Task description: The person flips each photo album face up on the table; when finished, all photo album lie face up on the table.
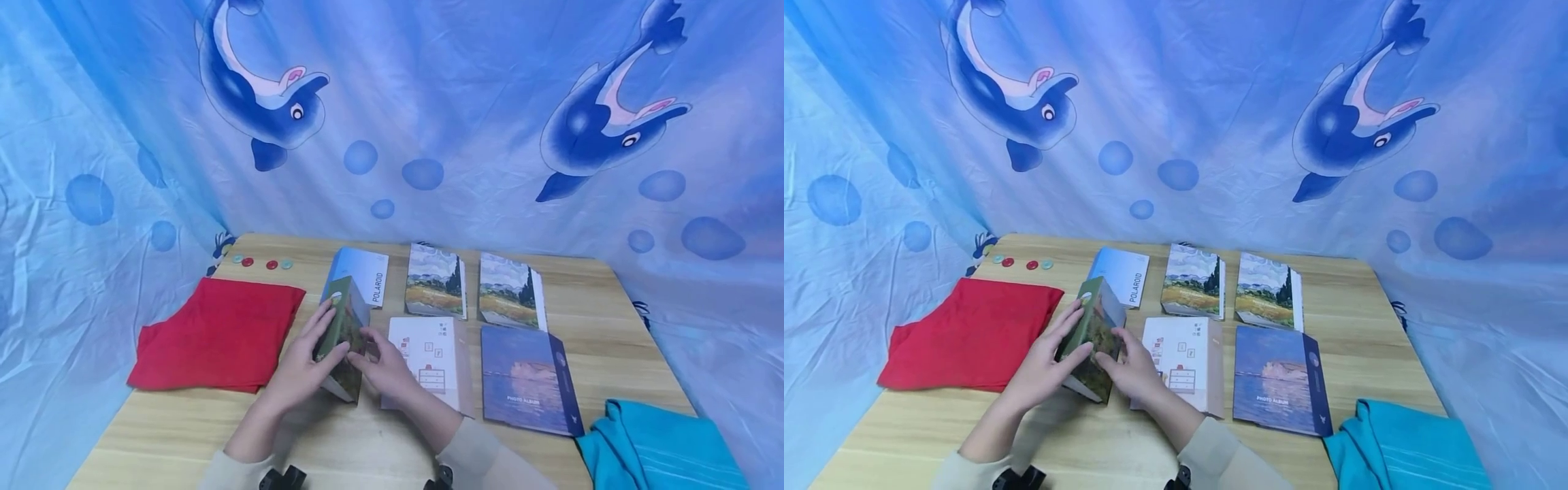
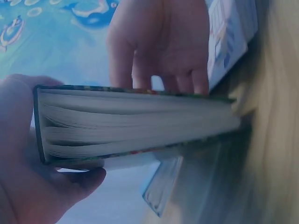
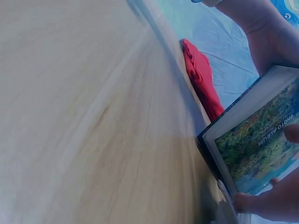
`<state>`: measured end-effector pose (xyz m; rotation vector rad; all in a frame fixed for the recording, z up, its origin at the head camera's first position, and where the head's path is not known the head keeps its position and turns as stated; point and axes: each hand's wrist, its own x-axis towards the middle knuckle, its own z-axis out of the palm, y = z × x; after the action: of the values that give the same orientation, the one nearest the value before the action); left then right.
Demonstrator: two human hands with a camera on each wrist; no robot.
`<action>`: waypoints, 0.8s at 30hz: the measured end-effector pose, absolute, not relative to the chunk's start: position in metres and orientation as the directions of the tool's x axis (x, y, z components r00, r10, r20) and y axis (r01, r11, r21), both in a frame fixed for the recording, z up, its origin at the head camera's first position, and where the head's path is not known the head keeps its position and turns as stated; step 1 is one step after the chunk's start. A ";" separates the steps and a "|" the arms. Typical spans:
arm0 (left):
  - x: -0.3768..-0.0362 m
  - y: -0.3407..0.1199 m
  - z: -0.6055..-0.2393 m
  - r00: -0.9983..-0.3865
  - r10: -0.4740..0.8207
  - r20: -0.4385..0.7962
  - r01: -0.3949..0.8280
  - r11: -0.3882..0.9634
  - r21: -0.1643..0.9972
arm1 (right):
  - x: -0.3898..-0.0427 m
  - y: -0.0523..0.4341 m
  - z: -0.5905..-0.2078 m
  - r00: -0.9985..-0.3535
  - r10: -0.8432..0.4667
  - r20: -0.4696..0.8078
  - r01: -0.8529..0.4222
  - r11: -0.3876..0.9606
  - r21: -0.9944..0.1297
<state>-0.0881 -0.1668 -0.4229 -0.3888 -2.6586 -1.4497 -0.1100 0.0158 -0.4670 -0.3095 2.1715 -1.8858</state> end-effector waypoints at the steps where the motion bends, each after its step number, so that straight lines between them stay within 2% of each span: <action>1: -0.088 -0.170 -0.424 -0.962 0.184 0.200 0.268 0.517 0.813 | -0.110 0.015 -0.467 -0.944 -0.324 -0.068 0.015 0.163 -0.986; 6: -0.091 -0.186 -0.437 -0.971 0.165 0.172 0.229 0.450 0.863 | -0.109 0.013 -0.470 -0.943 -0.310 -0.118 0.069 0.166 -0.984; 11: -0.096 -0.195 -0.461 -0.995 0.098 -0.019 0.015 0.340 0.940 | -0.105 0.013 -0.472 -0.954 -0.267 -0.134 0.091 0.167 -0.982; 15: -0.098 -0.197 -0.472 -0.988 0.070 -0.134 -0.102 0.348 0.932 | -0.102 0.012 -0.471 -0.958 -0.253 -0.133 0.084 0.196 -0.977; 19: -0.101 -0.196 -0.473 -0.994 0.064 -0.085 -0.047 0.453 0.890 | -0.100 0.014 -0.469 -0.963 -0.255 -0.093 0.039 0.211 -0.977; 24: -0.103 -0.190 -0.470 -0.996 0.071 0.054 0.086 0.589 0.804 | -0.100 0.025 -0.464 -0.962 -0.273 -0.014 -0.059 0.257 -0.965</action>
<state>-0.1030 -0.1898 -0.4695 -0.1371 -2.7857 -1.4100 -0.1001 0.0250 -0.4640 -0.3138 2.3430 -1.7860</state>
